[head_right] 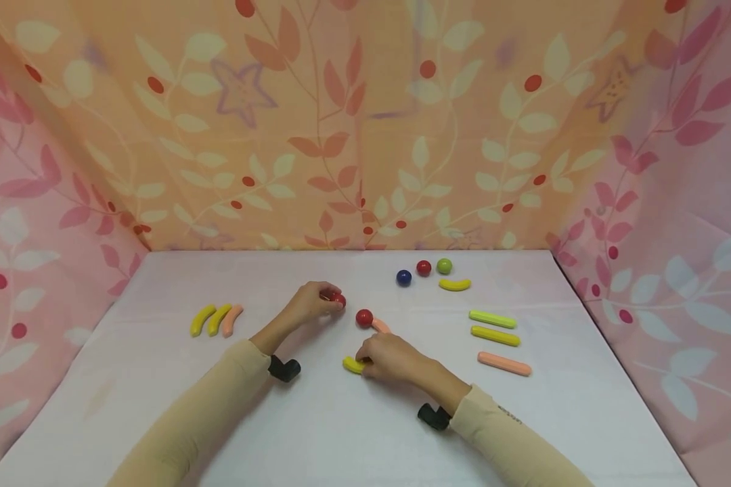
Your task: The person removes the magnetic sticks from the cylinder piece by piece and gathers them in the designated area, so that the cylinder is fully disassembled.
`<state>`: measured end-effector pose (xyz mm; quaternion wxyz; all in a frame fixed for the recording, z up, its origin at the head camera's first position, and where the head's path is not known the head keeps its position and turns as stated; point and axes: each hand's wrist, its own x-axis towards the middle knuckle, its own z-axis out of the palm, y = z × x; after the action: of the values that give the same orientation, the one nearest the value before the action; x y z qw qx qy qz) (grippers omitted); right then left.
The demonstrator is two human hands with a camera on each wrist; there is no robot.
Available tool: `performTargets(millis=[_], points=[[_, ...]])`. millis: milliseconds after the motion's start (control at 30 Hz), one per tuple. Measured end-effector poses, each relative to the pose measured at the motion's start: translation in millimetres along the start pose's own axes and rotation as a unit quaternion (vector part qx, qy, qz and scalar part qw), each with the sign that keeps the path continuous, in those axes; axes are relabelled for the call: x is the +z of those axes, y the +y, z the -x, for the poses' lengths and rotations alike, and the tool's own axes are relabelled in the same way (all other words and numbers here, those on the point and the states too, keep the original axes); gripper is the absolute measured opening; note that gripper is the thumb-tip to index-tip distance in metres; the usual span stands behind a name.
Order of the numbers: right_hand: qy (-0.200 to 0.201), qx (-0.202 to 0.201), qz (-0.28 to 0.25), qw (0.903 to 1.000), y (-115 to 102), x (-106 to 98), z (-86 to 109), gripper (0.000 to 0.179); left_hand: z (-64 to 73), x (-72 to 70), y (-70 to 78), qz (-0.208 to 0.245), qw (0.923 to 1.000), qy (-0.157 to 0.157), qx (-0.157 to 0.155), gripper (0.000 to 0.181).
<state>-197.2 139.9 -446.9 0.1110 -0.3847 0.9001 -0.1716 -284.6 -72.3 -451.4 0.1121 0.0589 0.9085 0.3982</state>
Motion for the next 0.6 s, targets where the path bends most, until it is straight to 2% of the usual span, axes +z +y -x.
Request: performTargets(millis=[167,267,467,600], points=[[-0.006,0.005,-0.004,1.0,-2.0,-0.5,-1.8,0.024,-23.9,5.4,9.2,0.062,0.9978,-0.008,-0.02,0.038],[-0.011,0.007,-0.004,0.9999,-3.3,-1.2,-2.6,0.024,-33.5,10.4,17.4,0.077,0.9966,-0.007,-0.027,0.038],[-0.01,0.003,0.01,0.9999,-0.8,0.2,-2.2,0.023,-51.6,28.0,32.8,0.074,0.9964,0.007,-0.039,0.034],[-0.008,0.002,0.018,0.9998,0.6,-2.0,0.1,0.022,-61.8,34.2,37.5,0.064,0.997,0.028,-0.034,0.036]])
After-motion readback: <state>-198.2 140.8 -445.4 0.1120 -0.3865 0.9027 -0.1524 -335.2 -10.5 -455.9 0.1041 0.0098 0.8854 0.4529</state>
